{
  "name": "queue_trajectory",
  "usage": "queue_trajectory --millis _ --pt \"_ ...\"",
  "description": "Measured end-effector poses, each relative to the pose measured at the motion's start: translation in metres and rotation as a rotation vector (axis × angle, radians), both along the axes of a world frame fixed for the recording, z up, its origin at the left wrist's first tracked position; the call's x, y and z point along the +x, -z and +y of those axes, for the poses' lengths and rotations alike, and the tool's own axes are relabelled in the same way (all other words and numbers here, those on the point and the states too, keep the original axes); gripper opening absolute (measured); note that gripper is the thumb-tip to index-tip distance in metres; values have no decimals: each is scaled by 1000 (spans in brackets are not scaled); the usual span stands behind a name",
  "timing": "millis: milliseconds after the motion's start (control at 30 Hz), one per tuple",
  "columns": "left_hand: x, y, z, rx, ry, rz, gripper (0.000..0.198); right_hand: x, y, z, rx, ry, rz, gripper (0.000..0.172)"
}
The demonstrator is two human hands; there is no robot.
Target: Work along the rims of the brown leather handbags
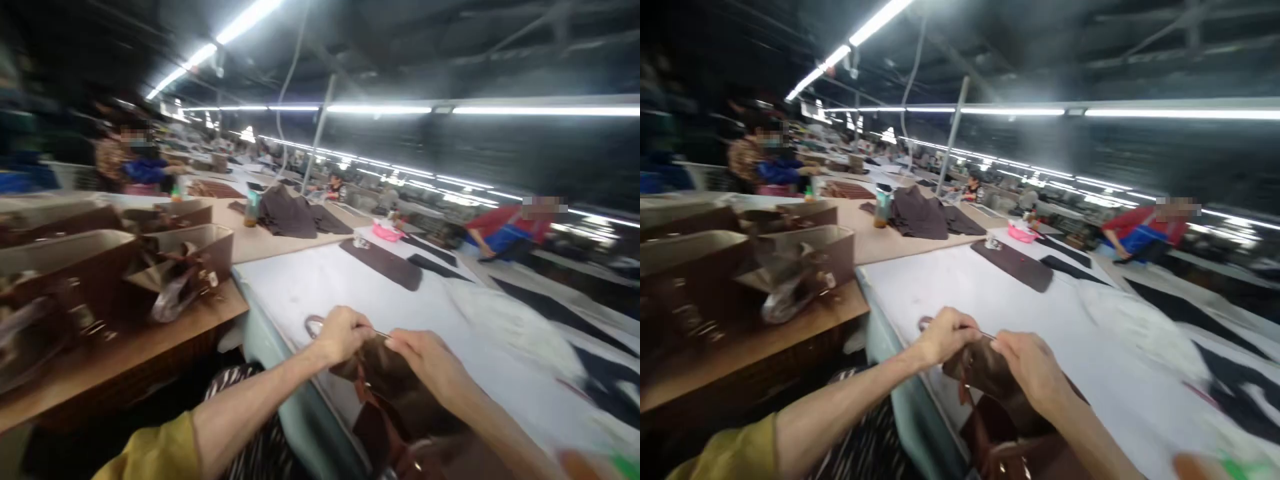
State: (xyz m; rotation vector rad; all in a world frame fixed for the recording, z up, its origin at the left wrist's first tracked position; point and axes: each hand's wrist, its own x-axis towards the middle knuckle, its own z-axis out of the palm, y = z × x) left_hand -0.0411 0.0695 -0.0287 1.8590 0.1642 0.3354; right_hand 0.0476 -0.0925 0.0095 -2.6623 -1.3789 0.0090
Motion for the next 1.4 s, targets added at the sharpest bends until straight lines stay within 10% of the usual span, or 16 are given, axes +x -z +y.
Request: queue_trajectory --millis 300,900,1200,1400 --pt "-5 -3 17 -322 173 160 45 -5 -16 1 13 8 41 31" --pt "5 5 -3 282 161 -61 33 6 -12 7 -182 -142 -143 21" --pt "5 -2 -12 403 156 -39 41 46 -40 -84 -71 71 232 35" --pt "-3 3 -21 417 135 -11 44 26 -48 -95 206 235 667 43"
